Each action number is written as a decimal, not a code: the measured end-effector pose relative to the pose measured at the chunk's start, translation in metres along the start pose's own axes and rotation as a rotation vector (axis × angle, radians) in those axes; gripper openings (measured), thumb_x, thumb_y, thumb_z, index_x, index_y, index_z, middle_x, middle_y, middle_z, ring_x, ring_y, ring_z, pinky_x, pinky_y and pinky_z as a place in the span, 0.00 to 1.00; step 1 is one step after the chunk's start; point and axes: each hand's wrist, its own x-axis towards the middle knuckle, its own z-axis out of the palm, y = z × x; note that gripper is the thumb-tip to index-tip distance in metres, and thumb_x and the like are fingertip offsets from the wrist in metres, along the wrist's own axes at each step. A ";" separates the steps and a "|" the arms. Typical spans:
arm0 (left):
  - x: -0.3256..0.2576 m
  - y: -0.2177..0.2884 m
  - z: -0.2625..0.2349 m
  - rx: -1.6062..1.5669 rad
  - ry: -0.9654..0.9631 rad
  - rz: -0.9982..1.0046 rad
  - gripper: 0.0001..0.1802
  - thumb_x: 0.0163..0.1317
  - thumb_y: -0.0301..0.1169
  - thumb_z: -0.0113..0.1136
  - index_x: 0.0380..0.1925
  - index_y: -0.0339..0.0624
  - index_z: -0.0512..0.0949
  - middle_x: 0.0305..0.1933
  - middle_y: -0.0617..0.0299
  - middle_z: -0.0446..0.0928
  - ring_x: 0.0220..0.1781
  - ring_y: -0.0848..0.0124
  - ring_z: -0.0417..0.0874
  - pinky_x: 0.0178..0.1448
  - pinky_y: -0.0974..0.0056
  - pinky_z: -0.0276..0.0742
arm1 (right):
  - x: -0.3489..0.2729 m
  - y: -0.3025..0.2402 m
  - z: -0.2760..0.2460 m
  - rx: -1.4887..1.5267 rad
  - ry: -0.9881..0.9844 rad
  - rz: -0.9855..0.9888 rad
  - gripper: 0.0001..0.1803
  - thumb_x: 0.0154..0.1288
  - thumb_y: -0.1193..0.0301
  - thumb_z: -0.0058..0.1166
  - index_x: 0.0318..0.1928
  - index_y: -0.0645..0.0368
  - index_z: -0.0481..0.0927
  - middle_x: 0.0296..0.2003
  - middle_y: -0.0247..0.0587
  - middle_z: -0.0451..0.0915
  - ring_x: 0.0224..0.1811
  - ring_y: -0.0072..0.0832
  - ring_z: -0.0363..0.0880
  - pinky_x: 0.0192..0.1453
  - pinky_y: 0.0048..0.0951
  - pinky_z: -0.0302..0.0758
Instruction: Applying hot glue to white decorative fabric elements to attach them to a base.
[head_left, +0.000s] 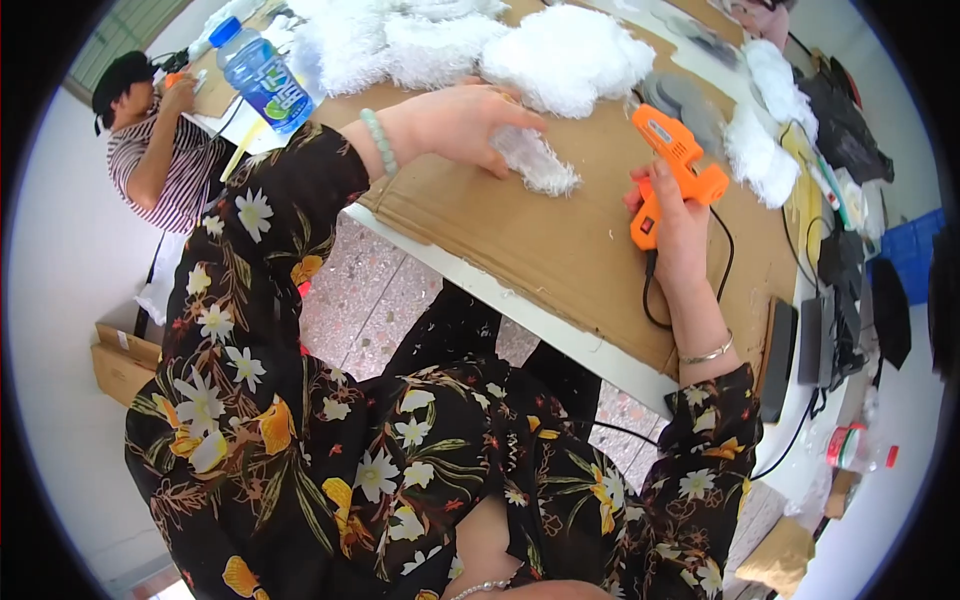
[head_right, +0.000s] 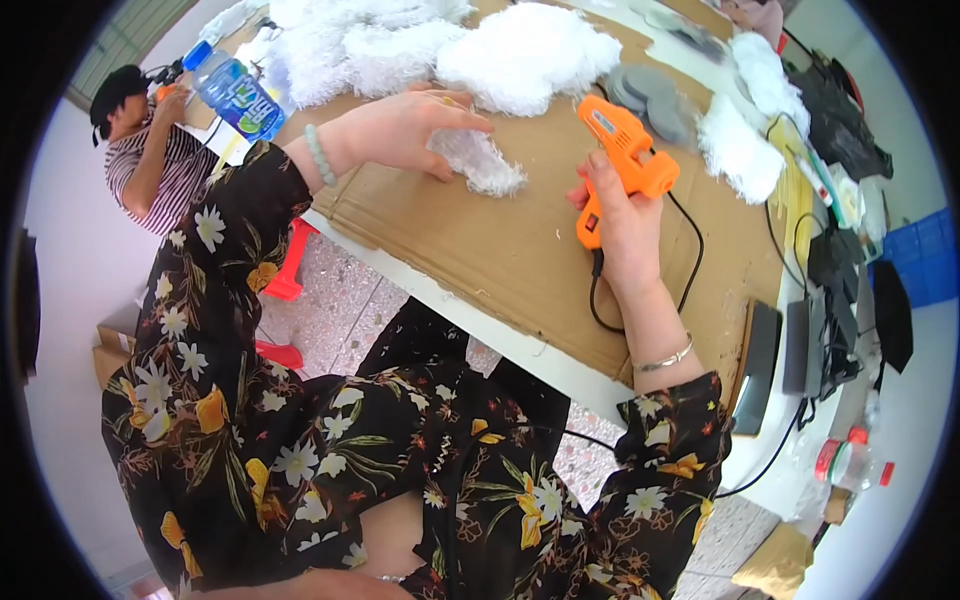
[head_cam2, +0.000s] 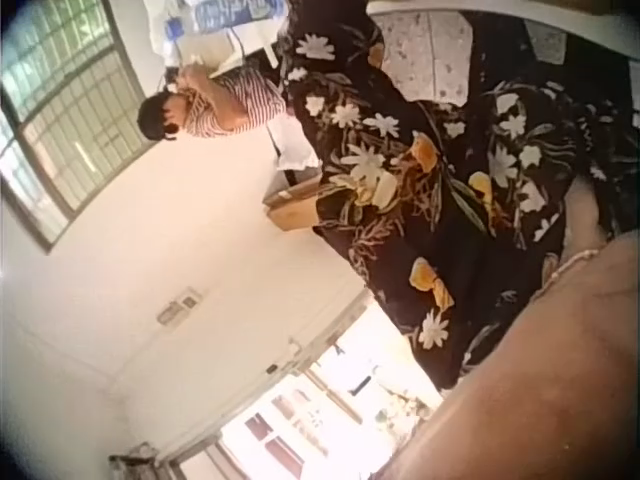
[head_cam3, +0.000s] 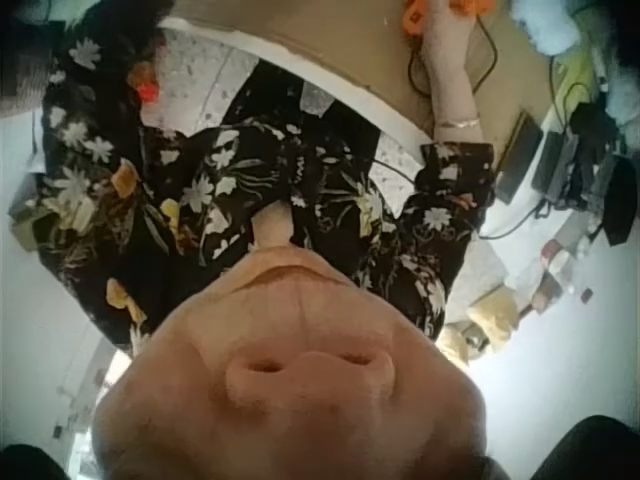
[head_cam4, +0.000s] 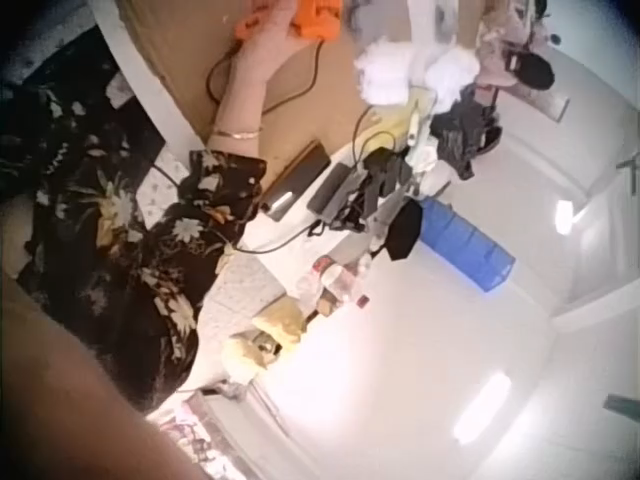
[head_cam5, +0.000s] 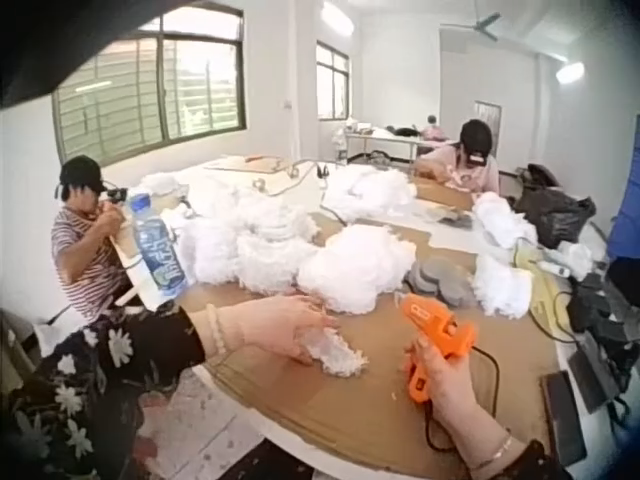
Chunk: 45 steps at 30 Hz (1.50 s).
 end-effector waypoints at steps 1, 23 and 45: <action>0.001 0.003 -0.003 -0.035 -0.086 -0.019 0.36 0.44 0.40 0.70 0.59 0.51 0.74 0.53 0.54 0.77 0.63 0.57 0.71 0.66 0.53 0.62 | 0.000 0.000 0.000 0.005 0.018 0.004 0.17 0.68 0.58 0.56 0.44 0.59 0.75 0.35 0.36 0.79 0.30 0.21 0.78 0.33 0.25 0.74; -0.019 -0.043 -0.098 0.537 0.981 0.024 0.13 0.65 0.33 0.57 0.41 0.34 0.81 0.24 0.54 0.80 0.24 0.71 0.79 0.33 0.64 0.75 | 0.001 -0.007 0.009 0.029 0.006 0.047 0.14 0.69 0.60 0.55 0.45 0.58 0.75 0.35 0.36 0.79 0.29 0.21 0.77 0.32 0.25 0.74; 0.041 0.024 -0.001 -0.831 0.637 -0.203 0.16 0.59 0.39 0.65 0.43 0.41 0.82 0.28 0.64 0.83 0.33 0.77 0.82 0.40 0.70 0.77 | 0.006 -0.012 -0.002 0.110 -0.024 0.009 0.20 0.70 0.54 0.50 0.43 0.61 0.76 0.36 0.38 0.80 0.30 0.22 0.77 0.34 0.25 0.74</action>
